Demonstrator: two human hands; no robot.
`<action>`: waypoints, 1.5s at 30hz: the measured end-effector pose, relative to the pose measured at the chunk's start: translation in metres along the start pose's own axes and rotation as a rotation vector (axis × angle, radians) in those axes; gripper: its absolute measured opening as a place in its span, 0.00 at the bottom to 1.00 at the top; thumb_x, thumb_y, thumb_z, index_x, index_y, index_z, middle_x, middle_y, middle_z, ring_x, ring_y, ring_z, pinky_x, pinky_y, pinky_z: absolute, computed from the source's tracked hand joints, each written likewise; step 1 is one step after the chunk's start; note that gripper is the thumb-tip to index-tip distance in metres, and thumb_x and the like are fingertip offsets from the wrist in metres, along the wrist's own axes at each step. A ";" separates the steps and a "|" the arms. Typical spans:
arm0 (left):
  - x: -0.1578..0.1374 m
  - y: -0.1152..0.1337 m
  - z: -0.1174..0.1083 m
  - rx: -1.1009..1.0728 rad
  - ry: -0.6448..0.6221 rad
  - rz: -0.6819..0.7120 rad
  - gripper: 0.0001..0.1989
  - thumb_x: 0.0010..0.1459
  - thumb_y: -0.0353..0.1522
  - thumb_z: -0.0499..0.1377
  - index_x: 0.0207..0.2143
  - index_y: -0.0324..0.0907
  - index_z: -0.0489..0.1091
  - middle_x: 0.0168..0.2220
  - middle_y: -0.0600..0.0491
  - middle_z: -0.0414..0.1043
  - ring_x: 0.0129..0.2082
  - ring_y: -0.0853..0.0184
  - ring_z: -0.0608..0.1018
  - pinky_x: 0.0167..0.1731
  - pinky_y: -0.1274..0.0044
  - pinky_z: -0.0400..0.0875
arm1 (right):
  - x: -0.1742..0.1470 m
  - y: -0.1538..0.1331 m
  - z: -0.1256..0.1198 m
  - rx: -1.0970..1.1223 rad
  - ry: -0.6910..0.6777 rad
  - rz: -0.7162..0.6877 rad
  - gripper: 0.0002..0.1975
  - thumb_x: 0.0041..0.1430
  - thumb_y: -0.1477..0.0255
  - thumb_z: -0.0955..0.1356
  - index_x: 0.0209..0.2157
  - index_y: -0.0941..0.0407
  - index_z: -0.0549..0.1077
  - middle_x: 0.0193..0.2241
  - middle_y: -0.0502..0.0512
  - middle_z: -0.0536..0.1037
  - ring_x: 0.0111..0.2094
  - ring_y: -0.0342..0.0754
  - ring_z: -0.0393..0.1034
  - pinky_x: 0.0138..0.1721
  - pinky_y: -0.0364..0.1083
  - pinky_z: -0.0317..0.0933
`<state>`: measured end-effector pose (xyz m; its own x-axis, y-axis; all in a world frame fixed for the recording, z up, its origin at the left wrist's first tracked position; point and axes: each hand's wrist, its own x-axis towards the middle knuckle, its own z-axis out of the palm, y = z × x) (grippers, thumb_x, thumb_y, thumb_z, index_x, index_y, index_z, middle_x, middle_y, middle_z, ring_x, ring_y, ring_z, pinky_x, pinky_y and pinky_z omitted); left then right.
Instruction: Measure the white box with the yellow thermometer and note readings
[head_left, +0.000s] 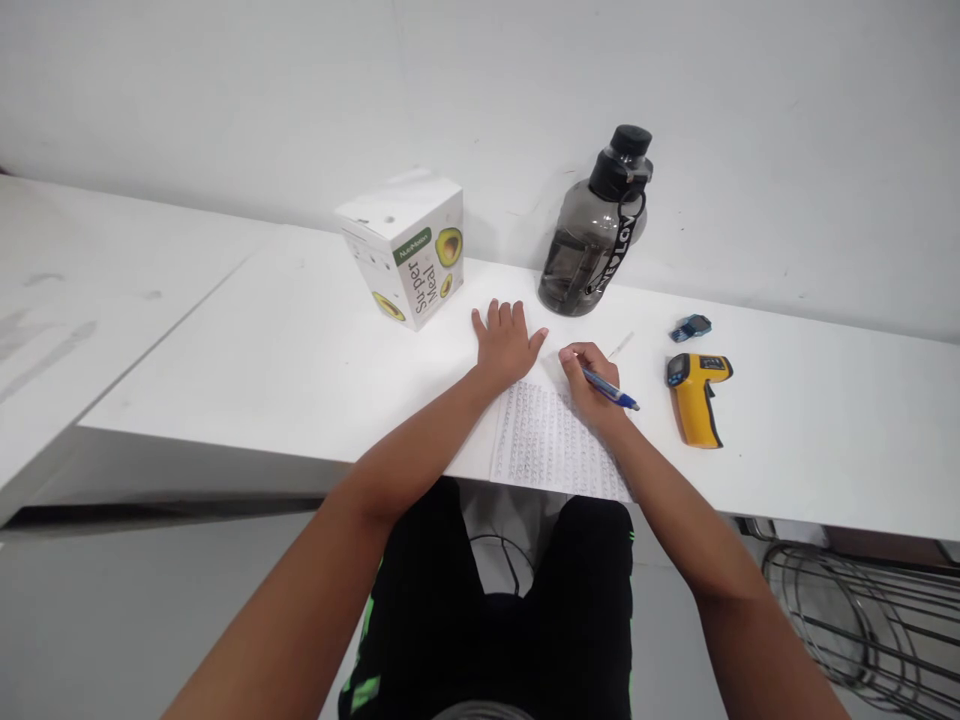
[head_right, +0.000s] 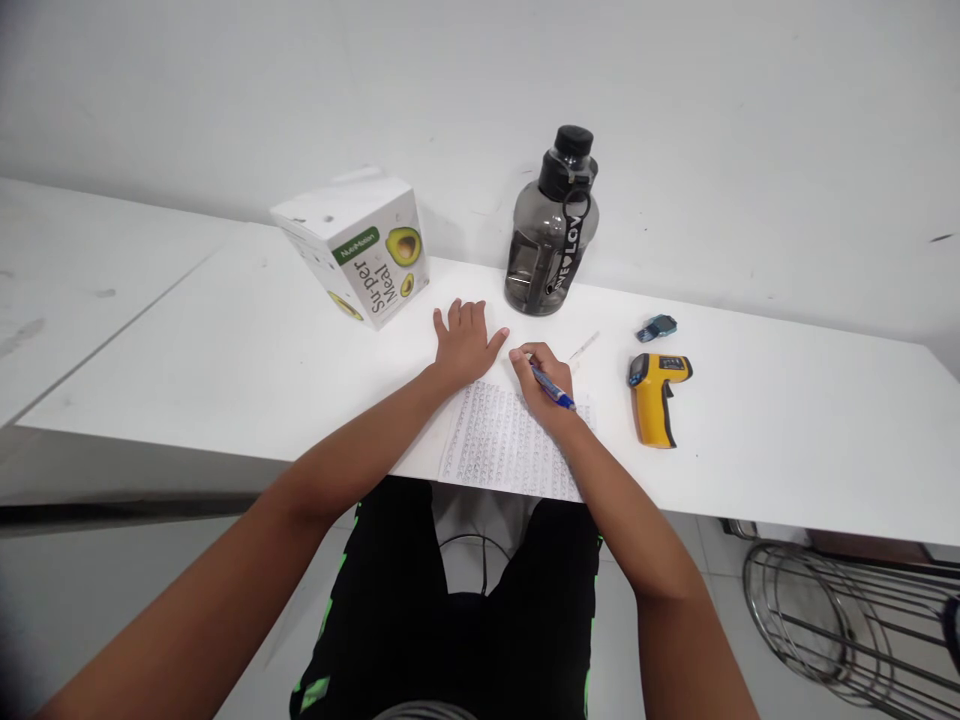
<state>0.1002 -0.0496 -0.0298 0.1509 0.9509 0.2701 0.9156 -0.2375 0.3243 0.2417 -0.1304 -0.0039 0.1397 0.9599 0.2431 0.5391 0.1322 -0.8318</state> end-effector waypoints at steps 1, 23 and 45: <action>0.000 0.000 0.000 0.000 0.000 0.000 0.33 0.67 0.48 0.43 0.65 0.36 0.55 0.64 0.36 0.60 0.69 0.46 0.53 0.65 0.48 0.42 | 0.000 0.001 0.000 -0.021 0.003 -0.024 0.20 0.62 0.51 0.64 0.37 0.53 0.75 0.25 0.50 0.74 0.27 0.47 0.66 0.32 0.46 0.60; 0.001 0.000 -0.004 -0.046 -0.034 -0.022 0.31 0.67 0.46 0.43 0.65 0.36 0.56 0.65 0.37 0.59 0.68 0.47 0.54 0.65 0.49 0.44 | 0.019 0.027 -0.008 -0.478 0.160 -0.017 0.19 0.62 0.74 0.59 0.50 0.57 0.74 0.43 0.62 0.79 0.41 0.56 0.72 0.48 0.57 0.52; 0.002 -0.001 -0.004 -0.045 -0.059 -0.018 0.27 0.68 0.43 0.43 0.60 0.36 0.62 0.65 0.38 0.57 0.68 0.48 0.54 0.65 0.50 0.44 | 0.022 0.019 -0.008 -0.586 -0.030 0.038 0.18 0.65 0.66 0.63 0.53 0.55 0.74 0.28 0.51 0.81 0.34 0.50 0.76 0.45 0.50 0.60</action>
<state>0.0976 -0.0483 -0.0261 0.1575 0.9648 0.2104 0.9011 -0.2276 0.3691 0.2613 -0.1088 -0.0101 0.1493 0.9689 0.1973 0.9046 -0.0533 -0.4229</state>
